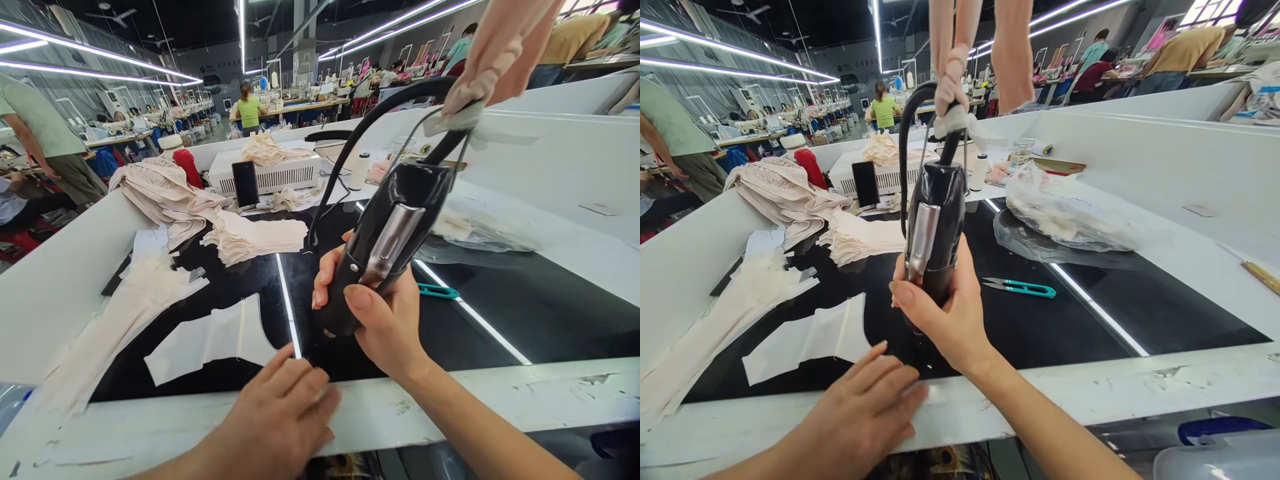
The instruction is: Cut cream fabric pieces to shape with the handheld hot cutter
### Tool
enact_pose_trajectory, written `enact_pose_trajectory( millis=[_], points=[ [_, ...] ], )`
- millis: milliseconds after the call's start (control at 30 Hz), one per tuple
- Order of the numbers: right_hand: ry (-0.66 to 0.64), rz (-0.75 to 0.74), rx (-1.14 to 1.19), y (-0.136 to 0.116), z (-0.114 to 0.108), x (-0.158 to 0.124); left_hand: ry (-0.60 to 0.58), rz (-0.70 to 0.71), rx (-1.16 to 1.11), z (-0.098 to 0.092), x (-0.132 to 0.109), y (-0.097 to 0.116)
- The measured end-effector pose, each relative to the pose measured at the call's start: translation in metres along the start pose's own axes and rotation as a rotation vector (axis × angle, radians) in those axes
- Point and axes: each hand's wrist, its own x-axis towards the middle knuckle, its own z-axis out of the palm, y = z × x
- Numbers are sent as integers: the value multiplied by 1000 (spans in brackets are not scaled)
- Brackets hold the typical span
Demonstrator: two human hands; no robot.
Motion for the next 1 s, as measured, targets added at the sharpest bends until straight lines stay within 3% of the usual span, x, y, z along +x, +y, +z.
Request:
enact_pose_trajectory(
  millis=[100,200,333,500,733,1000],
  points=[
    [-16,-13,11,1,2,1,101,89,-28,2,2,11],
    [-38,-9,37,0,6,1,125,103,-79,-3,4,11],
    [-49,19,65,-4,10,-4,94,21,-157,-22,-1,-5],
    [-48,35,72,-3,14,-12,44,-17,-53,-37,-12,-30],
    [-60,3,93,0,19,-16,-52,-11,13,-32,-22,-41],
    [-34,32,122,4,22,-17,-10,12,-6,-31,-21,-41]
  ],
)
